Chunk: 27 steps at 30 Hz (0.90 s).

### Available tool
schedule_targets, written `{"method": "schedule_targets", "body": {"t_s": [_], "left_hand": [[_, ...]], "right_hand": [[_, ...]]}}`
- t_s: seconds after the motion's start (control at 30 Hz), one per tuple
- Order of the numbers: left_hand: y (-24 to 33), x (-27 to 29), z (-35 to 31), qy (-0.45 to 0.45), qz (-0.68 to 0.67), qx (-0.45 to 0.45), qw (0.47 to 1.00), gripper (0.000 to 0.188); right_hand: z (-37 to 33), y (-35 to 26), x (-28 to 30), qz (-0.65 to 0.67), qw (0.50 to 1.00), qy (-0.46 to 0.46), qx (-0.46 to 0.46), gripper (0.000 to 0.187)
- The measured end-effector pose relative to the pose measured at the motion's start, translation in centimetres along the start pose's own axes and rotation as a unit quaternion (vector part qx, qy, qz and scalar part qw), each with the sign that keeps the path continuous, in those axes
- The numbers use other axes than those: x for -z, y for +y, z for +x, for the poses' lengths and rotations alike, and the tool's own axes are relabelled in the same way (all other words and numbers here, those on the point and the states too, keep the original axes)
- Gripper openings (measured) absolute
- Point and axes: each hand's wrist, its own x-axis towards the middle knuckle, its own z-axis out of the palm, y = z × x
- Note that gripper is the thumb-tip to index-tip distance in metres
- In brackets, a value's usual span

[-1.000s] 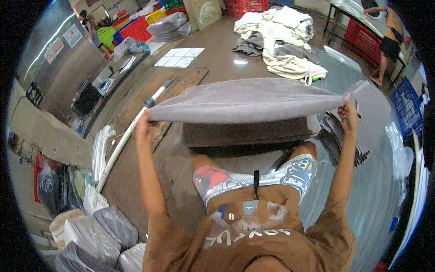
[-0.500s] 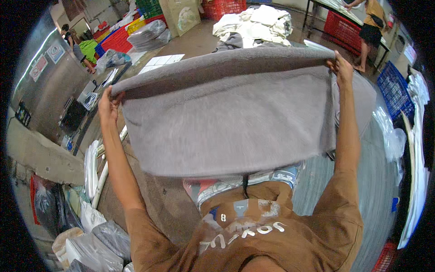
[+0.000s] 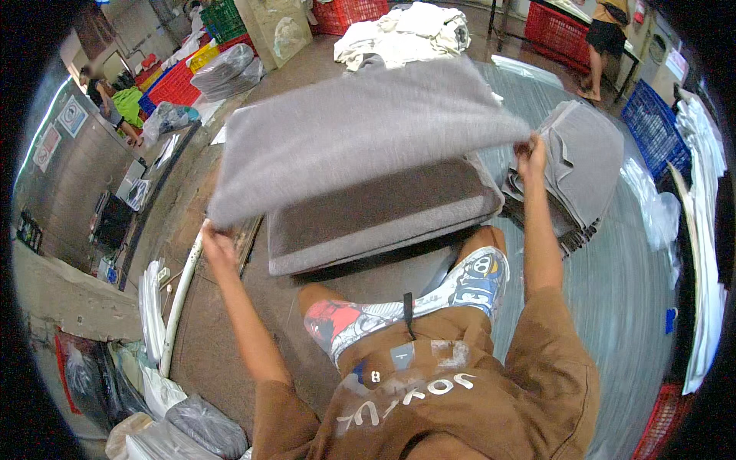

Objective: The person sits on the floor and repeatedly folds a gray towel, stacking it with others. They then spray the towel with a bottle and place it into a plastic bag.

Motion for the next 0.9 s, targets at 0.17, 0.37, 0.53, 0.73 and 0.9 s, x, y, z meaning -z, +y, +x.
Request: {"method": "schedule_targets", "body": {"t_s": [0.17,0.37,0.53,0.73,0.9], "left_hand": [[-13.7,5.3,-7.6,0.129,-0.034,0.301,0.944,0.056],[-13.5,6.7,-7.1,0.129,0.105,0.307,0.937,0.065],[-10.2,13.0,-3.3,0.136,0.16,0.181,0.961,0.05],[-14.3,12.4,-5.8,0.111,0.138,0.2,0.964,0.037],[-16.2,8.4,-4.7,0.154,0.346,0.259,0.889,0.03]], "right_hand": [[-4.1,6.2,17.0,0.025,0.972,0.105,-0.208,0.031],[-6.2,9.1,13.7,-0.18,0.959,0.11,-0.19,0.055],[-5.3,10.3,8.5,-0.267,0.945,0.122,-0.145,0.056],[-4.7,10.8,16.0,-0.197,0.953,0.231,-0.02,0.047],[-4.4,10.0,17.4,-0.405,0.854,0.325,-0.034,0.052]]}}
